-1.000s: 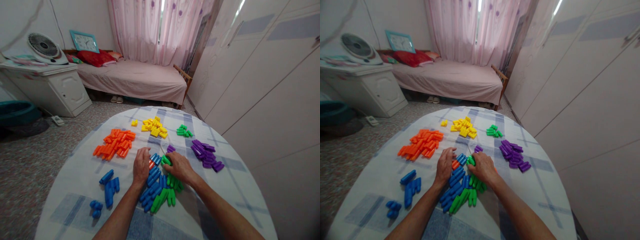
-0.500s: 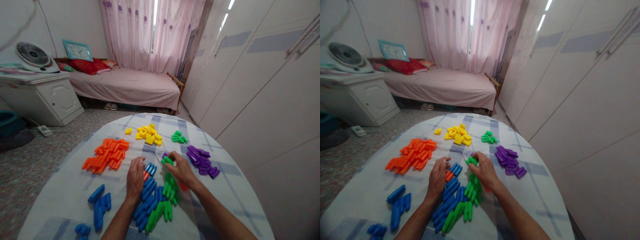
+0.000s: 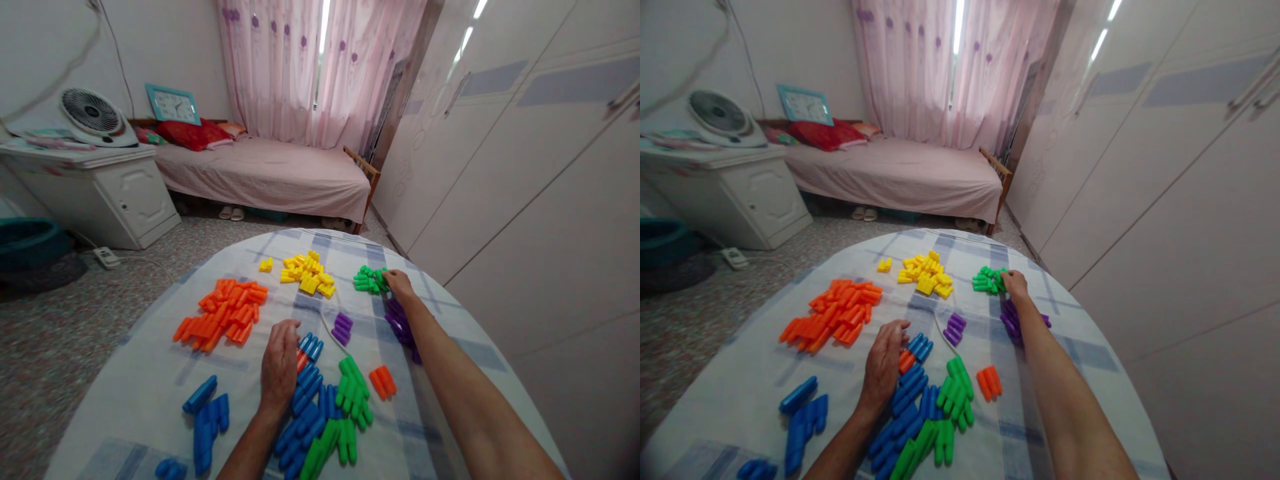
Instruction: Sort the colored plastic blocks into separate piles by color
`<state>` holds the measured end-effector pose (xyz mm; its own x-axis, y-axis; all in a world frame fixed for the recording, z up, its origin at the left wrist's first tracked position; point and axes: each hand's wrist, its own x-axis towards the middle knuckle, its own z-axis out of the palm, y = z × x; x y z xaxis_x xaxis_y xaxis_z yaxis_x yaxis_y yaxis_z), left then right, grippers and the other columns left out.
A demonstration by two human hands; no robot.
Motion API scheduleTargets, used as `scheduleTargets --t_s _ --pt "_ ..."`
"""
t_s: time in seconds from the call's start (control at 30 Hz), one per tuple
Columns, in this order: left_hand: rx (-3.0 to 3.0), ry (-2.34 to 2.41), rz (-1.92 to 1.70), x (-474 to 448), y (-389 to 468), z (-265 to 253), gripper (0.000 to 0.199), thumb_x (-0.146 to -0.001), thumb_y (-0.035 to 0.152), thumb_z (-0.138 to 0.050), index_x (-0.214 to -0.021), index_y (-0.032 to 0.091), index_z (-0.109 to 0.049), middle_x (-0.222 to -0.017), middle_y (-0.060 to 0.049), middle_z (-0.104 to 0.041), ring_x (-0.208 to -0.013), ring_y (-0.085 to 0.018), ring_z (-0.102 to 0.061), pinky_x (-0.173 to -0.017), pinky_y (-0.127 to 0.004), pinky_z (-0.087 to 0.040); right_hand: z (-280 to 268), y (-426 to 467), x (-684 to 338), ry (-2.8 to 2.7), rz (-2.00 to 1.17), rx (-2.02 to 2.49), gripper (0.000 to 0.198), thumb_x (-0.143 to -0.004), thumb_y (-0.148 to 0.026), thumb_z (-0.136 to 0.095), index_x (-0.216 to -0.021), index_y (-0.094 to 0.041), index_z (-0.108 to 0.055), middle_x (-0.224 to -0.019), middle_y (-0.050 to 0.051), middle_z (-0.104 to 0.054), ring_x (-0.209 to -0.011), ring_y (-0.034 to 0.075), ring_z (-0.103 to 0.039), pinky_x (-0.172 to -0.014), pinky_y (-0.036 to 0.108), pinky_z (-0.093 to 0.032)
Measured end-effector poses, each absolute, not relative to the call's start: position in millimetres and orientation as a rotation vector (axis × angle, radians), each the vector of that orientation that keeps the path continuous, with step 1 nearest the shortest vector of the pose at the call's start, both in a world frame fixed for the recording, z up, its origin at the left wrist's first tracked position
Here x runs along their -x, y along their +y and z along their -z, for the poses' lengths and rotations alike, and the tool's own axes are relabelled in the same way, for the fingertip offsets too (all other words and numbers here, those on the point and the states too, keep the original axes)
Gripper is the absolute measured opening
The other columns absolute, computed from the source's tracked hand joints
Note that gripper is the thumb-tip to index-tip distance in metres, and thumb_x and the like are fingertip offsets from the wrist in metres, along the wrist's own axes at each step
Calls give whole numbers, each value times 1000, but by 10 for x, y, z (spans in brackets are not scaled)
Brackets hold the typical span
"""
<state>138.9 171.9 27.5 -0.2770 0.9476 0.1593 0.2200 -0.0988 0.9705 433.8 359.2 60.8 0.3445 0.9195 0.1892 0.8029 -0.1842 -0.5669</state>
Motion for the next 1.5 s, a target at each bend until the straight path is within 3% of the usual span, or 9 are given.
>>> scheduleTargets --t_s 0.2,0.37,0.43,0.57,0.67,0.9,1.1,1.27,1.5 --pt "-1315 1521 -1426 -1388 1715 -267 39 -95 44 -30 -103 20 -61 -107 -7 -58 -91 -18 -61 -81 -33 -51 -637 3524 -4326 -1506 -273 2114 30 -76 -23 -45 -81 -15 -73 -80 7 -72 -82 20 -64 -70 25 -44" --pt "-1364 1536 -1425 -1381 1718 -273 40 -95 43 -28 -101 19 -60 -104 -7 -58 -87 -17 -61 -81 -33 -50 -827 3251 -4221 -1566 -210 2080 41 -78 -26 -48 -112 -13 -65 -114 13 -65 -105 24 -59 -88 32 -43" --pt "-1380 1537 -1419 -1381 1723 -271 40 -95 42 -28 -101 19 -60 -103 -6 -58 -86 -17 -61 -82 -33 -50 -908 3017 -4140 -1673 -234 1991 41 -79 -28 -49 -115 -15 -64 -119 11 -63 -107 22 -58 -92 32 -42" --pt "-1384 1549 -1413 -1381 1732 -260 40 -96 42 -27 -102 19 -59 -103 -6 -58 -84 -16 -61 -82 -33 -50 -1008 2373 -3918 -2055 -588 1640 30 -82 -34 -51 -103 -19 -67 -102 6 -69 -92 20 -62 -83 32 -46" --pt "-1388 1550 -1419 -1380 1731 -261 40 -95 42 -28 -102 18 -59 -104 -6 -58 -83 -16 -61 -81 -32 -50 -1014 1909 -3716 -2247 -854 1550 34 -82 -38 -55 -109 -18 -64 -100 6 -68 -89 19 -62 -77 30 -46" --pt "-1417 1563 -1402 -1371 1719 -288 41 -95 42 -27 -101 18 -59 -103 -7 -58 -85 -17 -61 -81 -33 -50 -929 1450 -3365 -2444 -589 1777 57 -76 -46 -65 -125 -20 -54 -110 11 -60 -96 25 -56 -81 35 -39" --pt "-1439 1567 -1395 -1360 1739 -241 42 -95 44 -27 -102 18 -59 -103 -7 -59 -89 -19 -61 -82 -35 -50 -884 1457 -3347 -2373 -706 1683 36 -80 -28 -59 -115 -20 -58 -110 7 -57 -95 18 -55 -81 29 -39" --pt "-1434 1563 -1402 -1357 1740 -227 41 -95 43 -27 -102 18 -59 -102 -7 -59 -88 -18 -62 -79 -34 -51 -953 1433 -3362 -2539 -749 1578 53 -74 -31 -65 -125 -22 -54 -123 10 -54 -112 26 -50 -93 38 -36" --pt "-1436 1572 -1402 -1353 1737 -211 40 -95 42 -28 -102 19 -60 -104 -7 -60 -91 -19 -62 -79 -33 -51 -910 1486 -3333 -2366 -894 1636 62 -71 -26 -64 -130 -18 -47 -115 9 -55 -100 21 -55 -85 32 -41"
